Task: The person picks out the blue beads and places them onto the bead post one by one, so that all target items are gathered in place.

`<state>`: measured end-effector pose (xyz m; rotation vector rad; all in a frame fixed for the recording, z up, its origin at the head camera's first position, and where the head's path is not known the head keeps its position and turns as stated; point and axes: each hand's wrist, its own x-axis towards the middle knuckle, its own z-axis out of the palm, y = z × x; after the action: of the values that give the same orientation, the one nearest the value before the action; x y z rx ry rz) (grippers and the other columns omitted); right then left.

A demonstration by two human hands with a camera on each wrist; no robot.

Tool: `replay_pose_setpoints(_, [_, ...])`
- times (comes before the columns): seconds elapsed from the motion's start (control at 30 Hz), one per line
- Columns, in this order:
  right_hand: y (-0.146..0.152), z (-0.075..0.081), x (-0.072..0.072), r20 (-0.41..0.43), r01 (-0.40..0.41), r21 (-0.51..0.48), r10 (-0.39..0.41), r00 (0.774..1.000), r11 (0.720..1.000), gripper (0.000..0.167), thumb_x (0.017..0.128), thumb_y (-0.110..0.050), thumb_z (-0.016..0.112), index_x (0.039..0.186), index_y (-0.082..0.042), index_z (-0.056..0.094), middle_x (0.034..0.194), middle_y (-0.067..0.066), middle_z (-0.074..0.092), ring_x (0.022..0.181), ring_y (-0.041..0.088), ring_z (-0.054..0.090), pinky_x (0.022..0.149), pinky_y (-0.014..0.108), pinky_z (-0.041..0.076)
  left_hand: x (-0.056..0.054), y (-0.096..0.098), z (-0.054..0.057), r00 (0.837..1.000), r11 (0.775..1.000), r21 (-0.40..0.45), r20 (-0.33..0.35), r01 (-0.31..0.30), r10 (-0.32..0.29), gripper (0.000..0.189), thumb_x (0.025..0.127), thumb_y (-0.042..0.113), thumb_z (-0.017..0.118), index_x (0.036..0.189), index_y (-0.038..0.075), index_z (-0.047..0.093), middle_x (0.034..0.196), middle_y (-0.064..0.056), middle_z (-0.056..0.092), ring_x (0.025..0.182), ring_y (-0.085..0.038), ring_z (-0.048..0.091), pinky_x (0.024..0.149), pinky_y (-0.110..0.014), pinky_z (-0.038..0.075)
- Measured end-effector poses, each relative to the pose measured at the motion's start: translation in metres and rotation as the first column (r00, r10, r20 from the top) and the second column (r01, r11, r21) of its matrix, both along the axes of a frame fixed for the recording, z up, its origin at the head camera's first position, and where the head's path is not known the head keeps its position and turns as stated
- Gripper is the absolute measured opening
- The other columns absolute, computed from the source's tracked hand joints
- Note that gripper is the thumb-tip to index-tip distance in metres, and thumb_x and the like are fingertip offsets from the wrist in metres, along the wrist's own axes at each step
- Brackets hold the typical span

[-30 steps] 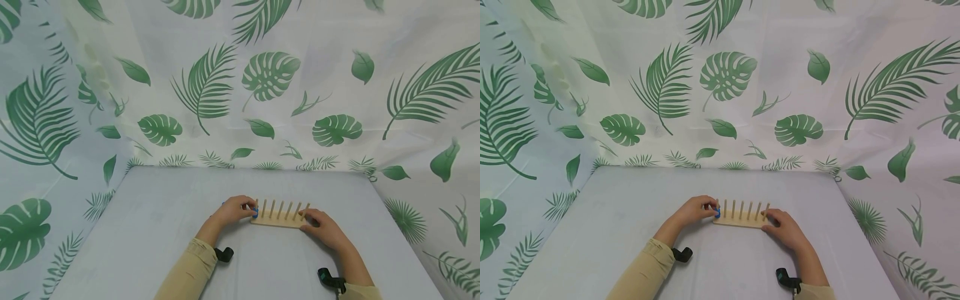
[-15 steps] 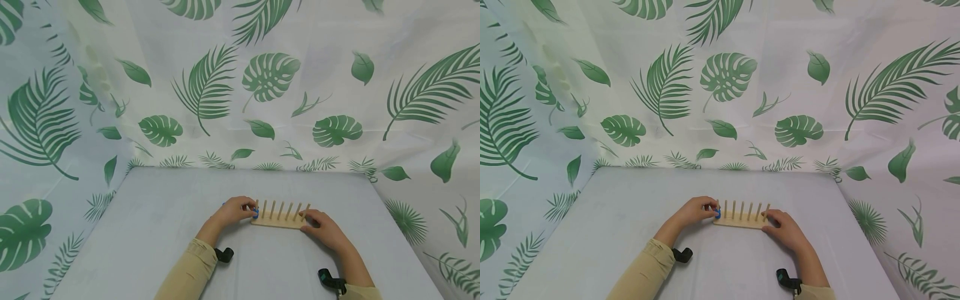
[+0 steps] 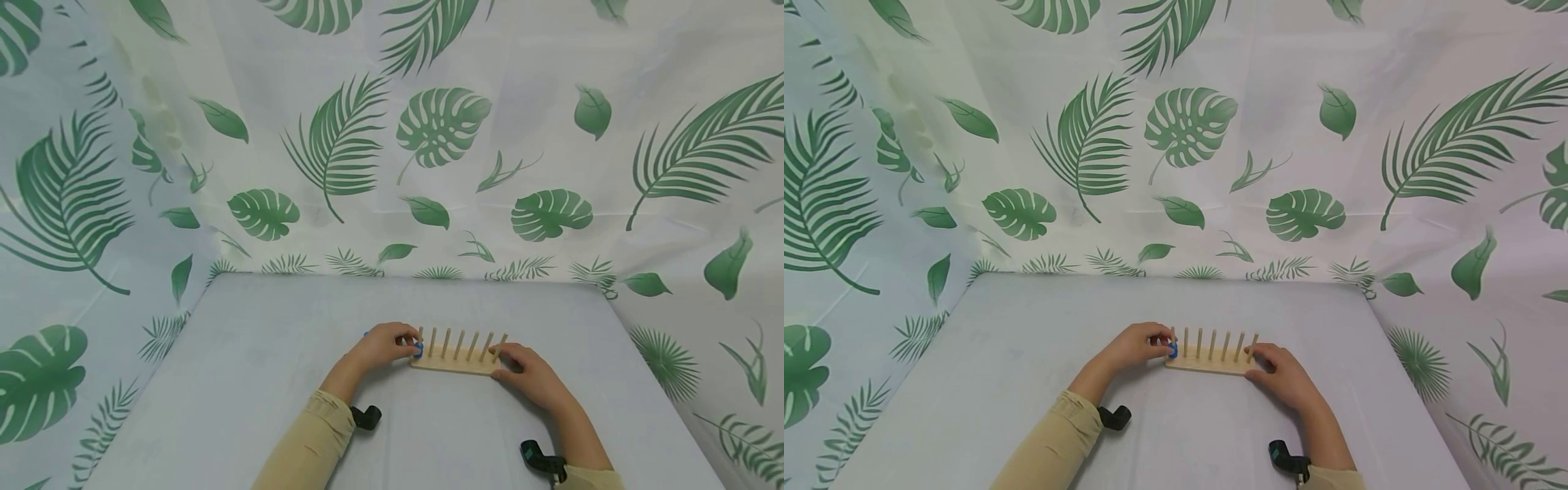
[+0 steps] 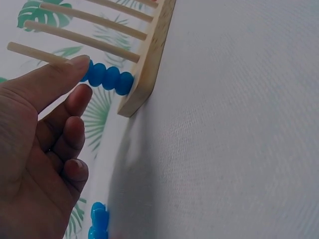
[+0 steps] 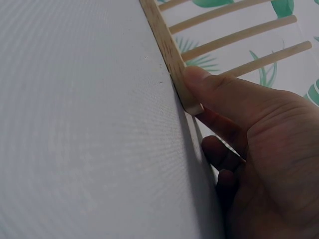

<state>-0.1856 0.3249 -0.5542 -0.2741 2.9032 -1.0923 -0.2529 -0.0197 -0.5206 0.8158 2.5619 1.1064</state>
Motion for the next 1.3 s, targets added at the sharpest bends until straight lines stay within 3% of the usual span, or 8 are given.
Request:
replay_pose_setpoints(0.17, [0.0, 0.0, 0.001, -0.001, 0.004, 0.005, -0.004, 1.0, 1.0, 0.045, 0.086, -0.036, 0.076, 0.126, -0.019, 0.064, 0.137, 0.011, 0.058, 0.123, 0.035, 0.055, 0.1, 0.058, 0.043, -0.002, -0.006, 0.002, 1.0, 1.0, 0.003, 0.001, -0.01, 0.01, 0.026, 0.093, 0.032, 0.07, 0.117, 0.023, 0.07, 0.095, 0.011, 0.065, 0.083, -0.007, 0.053, 0.071, -0.024, 0.046])
replay_pose_setpoints(0.4, [-0.001, 0.001, 0.001, -0.011, 0.011, 0.025, -0.011, 1.0, 1.0, 0.043, 0.086, -0.035, 0.076, 0.125, -0.019, 0.064, 0.136, 0.01, 0.059, 0.121, 0.033, 0.056, 0.099, 0.055, 0.044, -0.014, -0.028, 0.011, 0.998, 0.998, -0.038, -0.02, -0.057, 0.056, 0.034, 0.095, 0.042, 0.065, 0.122, 0.022, 0.069, 0.099, 0.014, 0.064, 0.087, -0.01, 0.055, 0.072, -0.028, 0.047])
replay_pose_setpoints(0.57, [-0.001, 0.001, 0.001, -0.005, 0.01, 0.022, -0.009, 1.0, 1.0, 0.044, 0.086, -0.035, 0.076, 0.126, -0.018, 0.064, 0.137, 0.012, 0.058, 0.125, 0.037, 0.054, 0.101, 0.058, 0.043, -0.024, -0.047, 0.016, 0.995, 0.992, -0.082, 0.008, -0.096, 0.097, 0.035, 0.096, 0.044, 0.063, 0.123, 0.022, 0.068, 0.104, 0.012, 0.064, 0.091, -0.012, 0.055, 0.075, -0.03, 0.048])
replay_pose_setpoints(0.7, [-0.001, 0.001, 0.001, -0.012, 0.007, 0.025, -0.007, 1.0, 1.0, 0.043, 0.086, -0.034, 0.076, 0.125, -0.019, 0.065, 0.136, 0.01, 0.059, 0.122, 0.033, 0.055, 0.1, 0.055, 0.044, -0.029, -0.062, 0.017, 0.989, 0.985, -0.101, 0.039, -0.136, 0.141, 0.035, 0.095, 0.043, 0.064, 0.123, 0.022, 0.067, 0.107, 0.009, 0.063, 0.094, -0.015, 0.055, 0.078, -0.032, 0.048])
replay_pose_setpoints(1.03, [-0.003, 0.005, 0.003, -0.031, 0.001, 0.034, 0.0, 1.0, 0.999, 0.041, 0.087, -0.034, 0.075, 0.124, -0.019, 0.065, 0.132, 0.01, 0.061, 0.116, 0.029, 0.057, 0.095, 0.051, 0.046, -0.039, -0.088, 0.005, 0.977, 0.976, -0.139, 0.103, -0.17, 0.185, 0.029, 0.095, 0.036, 0.066, 0.121, 0.023, 0.069, 0.109, 0.005, 0.065, 0.097, -0.018, 0.055, 0.081, -0.032, 0.05])
replay_pose_setpoints(1.3, [-0.002, 0.004, 0.002, 0.0, 0.011, 0.024, -0.011, 1.0, 1.0, 0.045, 0.088, -0.038, 0.074, 0.127, -0.019, 0.064, 0.139, 0.013, 0.057, 0.126, 0.037, 0.053, 0.102, 0.056, 0.043, -0.043, -0.096, -0.008, 0.97, 0.97, -0.147, 0.12, -0.192, 0.21, 0.022, 0.094, 0.031, 0.067, 0.115, 0.027, 0.071, 0.113, 0.004, 0.067, 0.106, -0.018, 0.058, 0.101, -0.042, 0.046])
